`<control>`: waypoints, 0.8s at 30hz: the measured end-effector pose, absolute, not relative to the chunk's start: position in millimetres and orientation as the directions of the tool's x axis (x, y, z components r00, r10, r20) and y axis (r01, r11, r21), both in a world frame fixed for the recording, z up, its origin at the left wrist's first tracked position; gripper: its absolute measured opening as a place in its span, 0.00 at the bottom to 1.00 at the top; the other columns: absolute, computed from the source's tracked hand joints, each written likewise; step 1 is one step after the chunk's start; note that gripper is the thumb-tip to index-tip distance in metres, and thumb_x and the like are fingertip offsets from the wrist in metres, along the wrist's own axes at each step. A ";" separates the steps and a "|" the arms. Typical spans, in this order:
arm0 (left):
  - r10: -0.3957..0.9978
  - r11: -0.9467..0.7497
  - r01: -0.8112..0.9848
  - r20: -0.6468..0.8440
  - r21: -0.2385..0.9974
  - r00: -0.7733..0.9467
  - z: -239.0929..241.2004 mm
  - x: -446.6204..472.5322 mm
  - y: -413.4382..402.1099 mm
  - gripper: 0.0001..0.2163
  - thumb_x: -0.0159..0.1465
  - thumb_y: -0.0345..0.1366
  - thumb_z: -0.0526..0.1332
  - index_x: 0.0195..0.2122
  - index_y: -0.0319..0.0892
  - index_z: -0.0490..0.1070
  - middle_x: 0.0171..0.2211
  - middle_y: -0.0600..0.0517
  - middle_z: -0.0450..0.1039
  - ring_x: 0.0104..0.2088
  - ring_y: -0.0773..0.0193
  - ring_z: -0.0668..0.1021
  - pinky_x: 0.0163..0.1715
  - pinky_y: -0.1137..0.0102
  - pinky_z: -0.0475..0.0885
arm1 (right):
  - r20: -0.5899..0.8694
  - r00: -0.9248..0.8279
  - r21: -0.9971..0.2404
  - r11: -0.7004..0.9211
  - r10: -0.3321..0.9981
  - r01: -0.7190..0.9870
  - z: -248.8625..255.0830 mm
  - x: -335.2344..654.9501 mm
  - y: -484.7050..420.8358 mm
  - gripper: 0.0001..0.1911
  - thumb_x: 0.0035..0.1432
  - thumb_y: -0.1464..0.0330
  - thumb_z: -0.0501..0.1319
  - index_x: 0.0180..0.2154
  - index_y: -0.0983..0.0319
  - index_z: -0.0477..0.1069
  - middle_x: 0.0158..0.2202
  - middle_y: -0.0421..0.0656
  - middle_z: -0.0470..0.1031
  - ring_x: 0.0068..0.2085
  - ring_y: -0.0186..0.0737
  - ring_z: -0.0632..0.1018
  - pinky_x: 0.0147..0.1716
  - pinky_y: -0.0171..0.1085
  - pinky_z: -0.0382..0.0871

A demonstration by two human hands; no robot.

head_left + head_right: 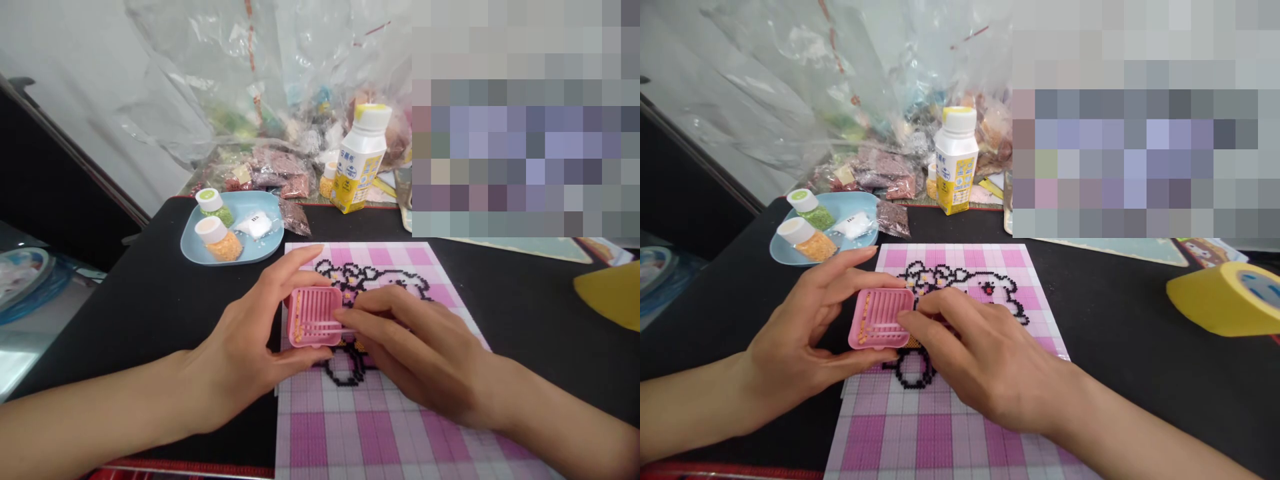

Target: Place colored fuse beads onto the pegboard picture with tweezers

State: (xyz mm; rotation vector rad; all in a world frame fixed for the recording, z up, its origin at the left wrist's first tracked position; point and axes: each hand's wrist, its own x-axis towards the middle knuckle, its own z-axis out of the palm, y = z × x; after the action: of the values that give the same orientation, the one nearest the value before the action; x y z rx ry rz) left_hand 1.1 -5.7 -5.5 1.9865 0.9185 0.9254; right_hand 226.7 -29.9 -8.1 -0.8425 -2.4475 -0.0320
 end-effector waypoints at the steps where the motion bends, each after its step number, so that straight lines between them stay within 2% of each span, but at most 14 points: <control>1: 0.826 -0.465 0.288 0.294 0.837 0.480 -5.7 1.1 -5.4 0.40 0.53 0.31 0.70 0.61 0.64 0.51 0.49 0.53 0.74 0.48 0.53 0.78 0.46 0.55 0.78 | 0.505 -0.658 -0.149 0.807 0.559 0.571 -7.8 226.9 -29.7 0.14 0.65 0.76 0.49 0.51 0.65 0.63 0.40 0.47 0.72 0.36 0.36 0.75 0.29 0.33 0.70; 6: 0.829 -0.463 0.283 0.297 0.840 0.473 -6.9 1.1 -4.3 0.40 0.52 0.31 0.71 0.61 0.65 0.52 0.49 0.53 0.74 0.48 0.50 0.78 0.45 0.54 0.78 | 0.505 -0.670 -0.135 0.816 0.544 0.562 -8.7 227.7 -28.0 0.14 0.65 0.76 0.48 0.51 0.65 0.64 0.40 0.48 0.72 0.36 0.36 0.75 0.30 0.33 0.71; 18: 0.830 -0.453 0.292 0.279 0.842 0.482 -5.7 -0.1 -4.7 0.40 0.53 0.31 0.70 0.61 0.63 0.51 0.50 0.52 0.74 0.46 0.54 0.79 0.44 0.57 0.78 | 0.549 -0.642 -0.096 0.804 0.535 0.587 -8.5 226.5 -27.8 0.12 0.64 0.77 0.52 0.48 0.66 0.66 0.39 0.47 0.72 0.36 0.36 0.75 0.29 0.33 0.71; 24: 0.831 -0.510 0.368 0.334 0.777 0.445 -5.7 -1.7 3.9 0.37 0.57 0.34 0.68 0.62 0.58 0.49 0.50 0.50 0.72 0.49 0.53 0.77 0.51 0.51 0.73 | 0.607 -0.565 -0.094 0.757 0.558 0.646 -7.0 228.8 -30.2 0.13 0.62 0.78 0.54 0.47 0.64 0.67 0.39 0.45 0.73 0.36 0.33 0.75 0.30 0.31 0.71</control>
State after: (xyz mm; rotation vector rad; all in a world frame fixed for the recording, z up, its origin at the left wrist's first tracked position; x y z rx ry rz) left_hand -1.7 3.9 -5.7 2.0761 1.0006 0.9600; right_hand 228.8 -30.2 -7.0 -0.8986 -2.3210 -0.1834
